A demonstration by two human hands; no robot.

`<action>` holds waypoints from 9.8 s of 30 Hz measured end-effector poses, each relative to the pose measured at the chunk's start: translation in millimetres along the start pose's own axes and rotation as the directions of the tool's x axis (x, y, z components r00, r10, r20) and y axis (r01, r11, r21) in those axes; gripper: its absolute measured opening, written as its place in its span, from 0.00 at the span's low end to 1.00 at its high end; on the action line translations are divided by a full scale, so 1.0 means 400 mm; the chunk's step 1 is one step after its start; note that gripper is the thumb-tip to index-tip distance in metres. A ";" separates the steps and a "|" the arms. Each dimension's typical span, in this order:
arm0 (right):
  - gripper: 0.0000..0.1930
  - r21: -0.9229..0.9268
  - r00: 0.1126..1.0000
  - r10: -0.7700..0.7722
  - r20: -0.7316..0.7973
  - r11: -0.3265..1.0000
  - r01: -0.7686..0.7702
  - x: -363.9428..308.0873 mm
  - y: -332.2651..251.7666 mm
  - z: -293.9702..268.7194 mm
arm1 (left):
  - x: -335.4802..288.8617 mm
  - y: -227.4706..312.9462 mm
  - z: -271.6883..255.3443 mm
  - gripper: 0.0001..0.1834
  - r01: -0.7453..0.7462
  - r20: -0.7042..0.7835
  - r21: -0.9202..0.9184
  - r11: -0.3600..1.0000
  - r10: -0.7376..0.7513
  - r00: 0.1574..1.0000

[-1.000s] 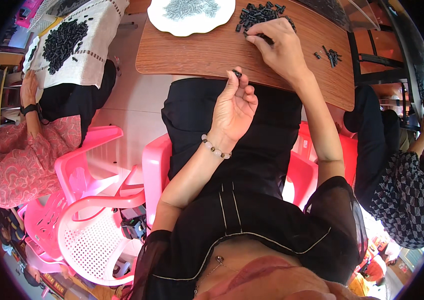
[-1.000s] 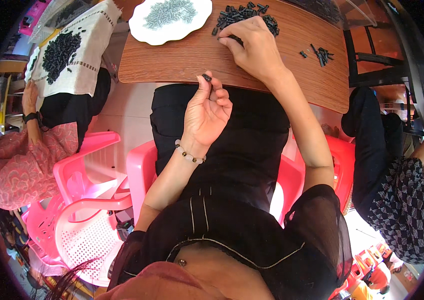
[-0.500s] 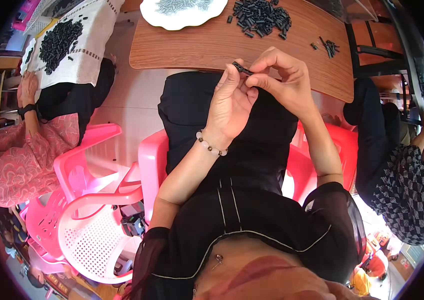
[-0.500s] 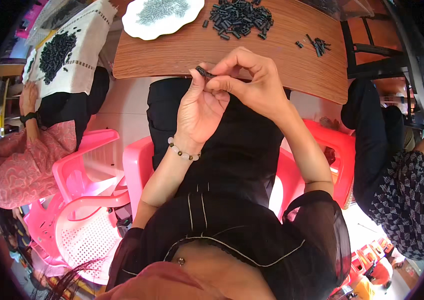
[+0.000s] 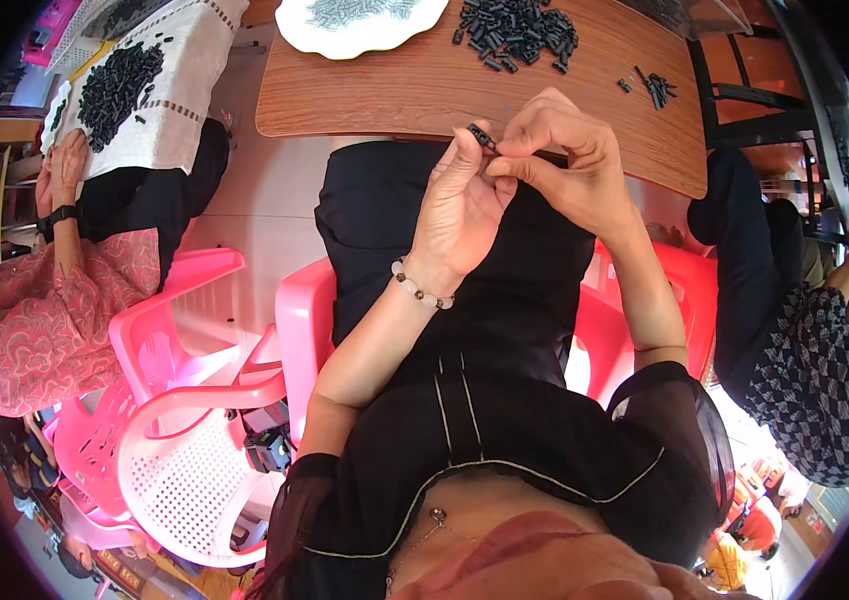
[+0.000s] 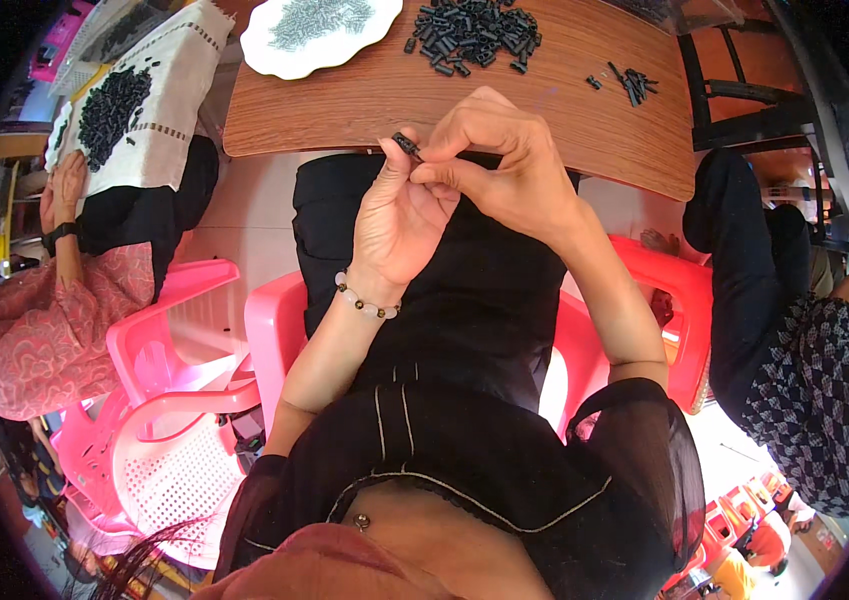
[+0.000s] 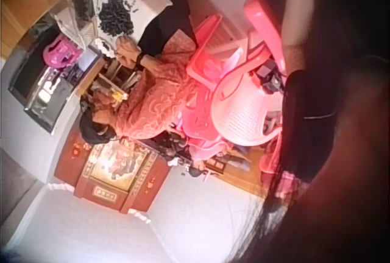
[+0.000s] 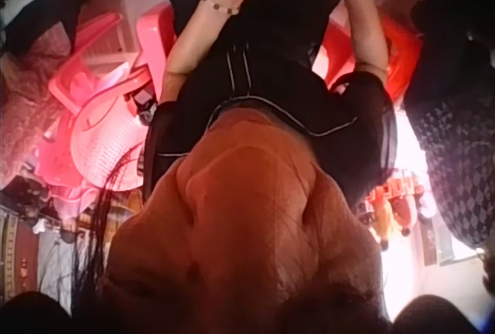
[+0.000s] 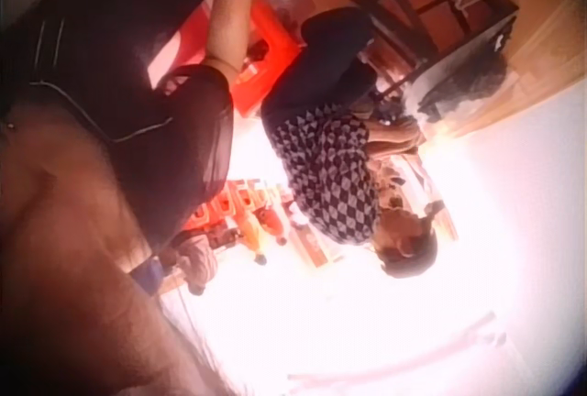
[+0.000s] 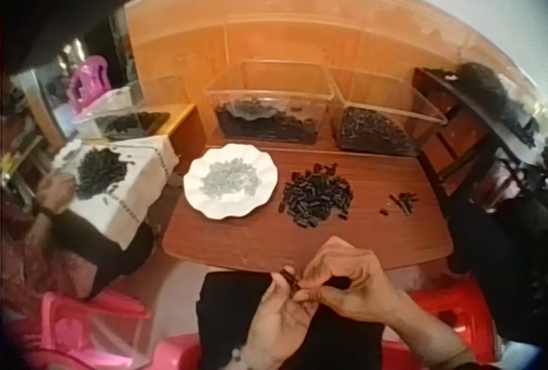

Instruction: Sorting and inspecting small black electronic or mechanical components.

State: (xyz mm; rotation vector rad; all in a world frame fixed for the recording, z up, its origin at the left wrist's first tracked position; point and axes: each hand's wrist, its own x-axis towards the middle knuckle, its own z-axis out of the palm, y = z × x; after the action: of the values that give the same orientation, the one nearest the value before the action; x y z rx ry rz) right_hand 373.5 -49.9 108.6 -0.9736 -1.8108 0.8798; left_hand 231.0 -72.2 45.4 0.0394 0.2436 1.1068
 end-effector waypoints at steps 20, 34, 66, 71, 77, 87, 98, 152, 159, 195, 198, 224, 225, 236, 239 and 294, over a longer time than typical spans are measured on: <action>0.08 0.007 0.996 -0.072 -0.061 0.997 0.073 -0.016 0.028 0.027 | -0.008 -0.012 0.002 0.10 -0.123 -0.041 0.101 0.987 0.128 0.991; 0.17 0.027 0.994 0.112 0.002 0.993 -0.112 -0.013 0.007 0.012 | -0.008 -0.014 0.001 0.13 -0.011 0.002 0.054 0.998 0.011 1.000; 0.18 -0.063 0.973 0.108 0.205 0.993 -0.097 -0.009 -0.038 -0.053 | -0.016 -0.005 0.015 0.18 0.033 0.048 0.239 0.970 -0.046 0.998; 0.18 -0.121 0.979 0.038 0.198 0.993 -0.014 -0.006 -0.058 -0.057 | -0.015 0.010 0.014 0.16 0.030 0.143 0.262 0.965 -0.069 0.987; 0.19 -0.204 0.985 -0.029 0.171 0.977 0.064 -0.005 -0.060 -0.050 | -0.024 0.002 0.015 0.13 0.117 0.096 0.096 0.989 -0.126 0.987; 0.22 -0.171 0.994 -0.006 0.113 0.985 0.025 -0.009 -0.065 -0.034 | -0.046 -0.006 0.036 0.14 0.092 0.034 0.088 0.992 -0.095 0.995; 0.21 0.020 0.996 0.063 0.062 0.998 -0.065 -0.020 -0.039 -0.013 | -0.057 -0.015 0.054 0.15 0.029 0.044 0.026 0.999 -0.031 0.999; 0.11 -0.844 0.863 -0.443 -0.241 0.535 0.038 0.244 0.016 -0.370 | -0.014 -0.013 -0.009 0.16 0.071 -0.124 -0.059 0.996 -0.078 0.989; 0.13 -0.837 0.813 -0.336 -0.476 0.458 -0.301 0.363 0.123 -0.549 | -0.008 -0.010 -0.017 0.15 0.112 -0.116 -0.125 0.986 -0.127 0.985; 0.13 -0.399 0.999 0.019 -0.043 0.916 -0.035 0.319 0.213 -0.122 | -0.002 -0.004 -0.009 0.14 0.084 -0.232 -0.027 0.996 -0.088 0.969; 0.13 -0.118 0.992 0.126 -0.024 0.985 -0.128 0.258 0.153 -0.100 | -0.006 0.008 0.014 0.16 0.020 -0.251 0.075 0.997 0.000 0.968; 0.05 -0.429 0.971 -0.092 0.221 0.885 0.181 0.352 0.149 0.018 | 0.000 0.031 0.012 0.09 -0.071 -0.248 -0.033 0.997 0.060 0.967; 0.05 -0.429 0.970 -0.093 0.223 0.884 0.184 0.371 0.169 0.025 | 0.000 0.029 0.013 0.09 -0.057 -0.252 -0.027 0.998 0.048 0.966; 0.05 -0.776 0.945 -0.081 0.317 0.551 0.307 0.461 0.205 0.096 | 0.003 0.029 0.002 0.08 -0.023 -0.259 -0.061 0.998 0.006 0.966; 0.04 -0.794 0.928 -0.129 0.351 0.485 0.368 0.463 0.209 0.097 | 0.004 0.027 0.002 0.08 -0.013 -0.284 -0.076 0.997 -0.009 0.959; 0.08 -0.030 0.986 0.076 0.146 0.997 -0.072 0.074 -0.013 -0.030 | 0.009 0.033 0.014 0.13 -0.068 -0.139 -0.097 0.993 0.054 0.989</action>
State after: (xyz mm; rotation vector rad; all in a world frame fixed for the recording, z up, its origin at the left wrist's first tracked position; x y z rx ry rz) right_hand 374.0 -24.0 128.0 -1.0198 -1.9240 1.0000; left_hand 222.2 -62.5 52.3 -0.1210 0.3095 1.1827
